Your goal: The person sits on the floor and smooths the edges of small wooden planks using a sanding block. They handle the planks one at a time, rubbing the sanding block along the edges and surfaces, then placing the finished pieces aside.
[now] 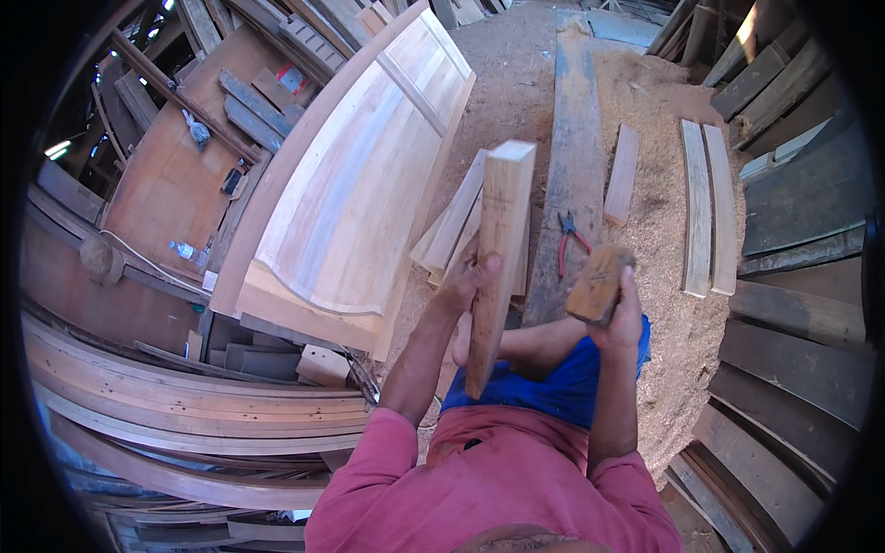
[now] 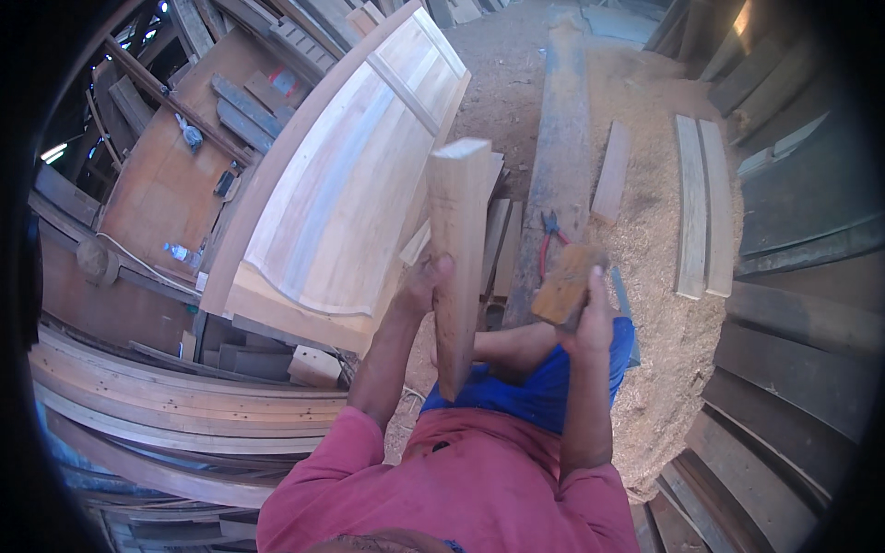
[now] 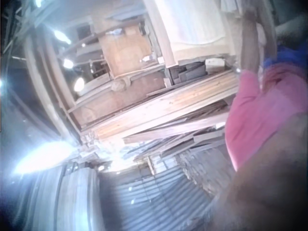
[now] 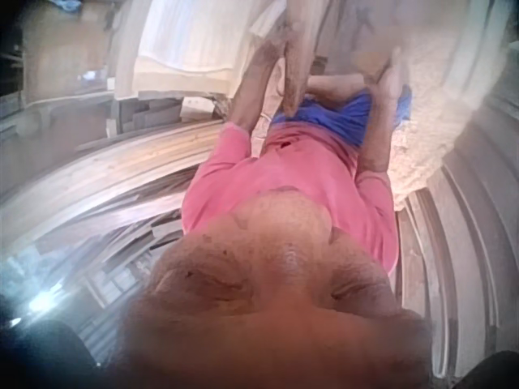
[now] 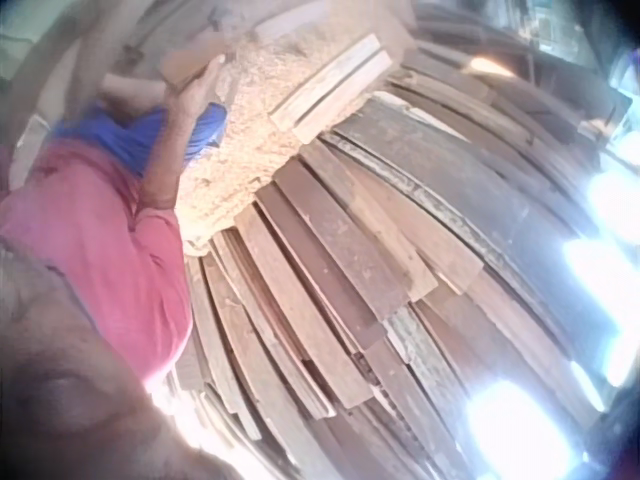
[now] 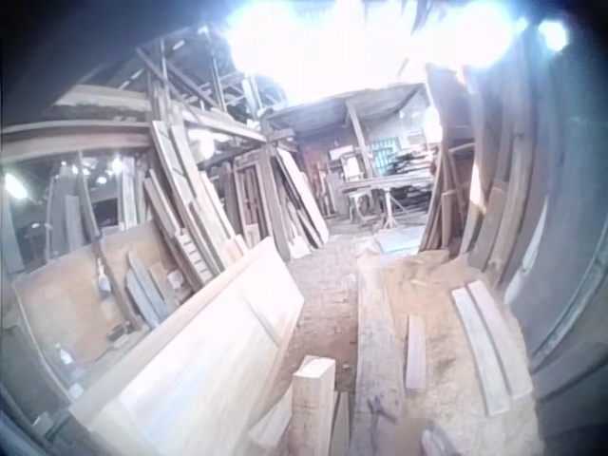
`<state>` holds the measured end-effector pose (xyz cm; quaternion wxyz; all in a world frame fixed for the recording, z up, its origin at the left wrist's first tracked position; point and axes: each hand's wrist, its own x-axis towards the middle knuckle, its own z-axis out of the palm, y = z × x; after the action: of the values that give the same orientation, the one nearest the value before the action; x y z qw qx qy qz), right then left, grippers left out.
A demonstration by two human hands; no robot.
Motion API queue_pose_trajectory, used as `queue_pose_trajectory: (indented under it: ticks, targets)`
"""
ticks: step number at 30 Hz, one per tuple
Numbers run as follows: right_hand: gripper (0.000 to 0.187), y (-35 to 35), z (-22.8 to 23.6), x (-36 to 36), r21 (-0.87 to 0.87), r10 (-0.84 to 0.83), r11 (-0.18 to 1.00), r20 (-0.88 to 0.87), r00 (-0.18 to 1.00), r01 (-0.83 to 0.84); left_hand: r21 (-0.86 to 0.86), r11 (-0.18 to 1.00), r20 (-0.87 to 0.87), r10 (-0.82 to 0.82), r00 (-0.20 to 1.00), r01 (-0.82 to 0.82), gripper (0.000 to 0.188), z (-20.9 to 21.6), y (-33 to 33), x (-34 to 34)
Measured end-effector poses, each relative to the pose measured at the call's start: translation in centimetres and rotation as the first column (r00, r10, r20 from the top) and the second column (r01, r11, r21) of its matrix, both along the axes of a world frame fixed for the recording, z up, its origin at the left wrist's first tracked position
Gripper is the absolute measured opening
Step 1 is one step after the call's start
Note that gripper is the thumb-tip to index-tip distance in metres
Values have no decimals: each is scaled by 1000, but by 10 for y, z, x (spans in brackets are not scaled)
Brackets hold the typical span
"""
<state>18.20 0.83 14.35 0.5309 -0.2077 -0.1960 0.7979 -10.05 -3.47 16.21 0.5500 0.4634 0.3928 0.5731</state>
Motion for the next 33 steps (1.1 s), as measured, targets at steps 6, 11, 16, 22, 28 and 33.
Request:
queue_pose_trajectory:
  ticks: [6,11,16,22,28,33]
  targets:
    - [57,0,-3,-38,189,0,982,125,992,-24,86,967,-163,251,954,-240,84,-46,-17,8]
    - [77,5,47,-62,547,-219,837,292,931,26,51,995,-22,89,996,-88,83,-33,-15,6]
    - [87,-15,88,-91,738,-384,674,382,841,-27,91,995,-11,52,999,-51,84,-16,-20,33]
    - [80,-13,42,-96,805,-597,591,391,700,55,133,988,-193,104,976,-79,89,-33,-16,46]
    - [79,23,85,-90,822,-666,568,438,604,30,149,983,-243,142,960,-108,90,-23,-18,51]
    - [79,-5,27,-93,819,-663,573,482,573,-26,121,987,-233,134,963,-109,91,-44,-12,46]
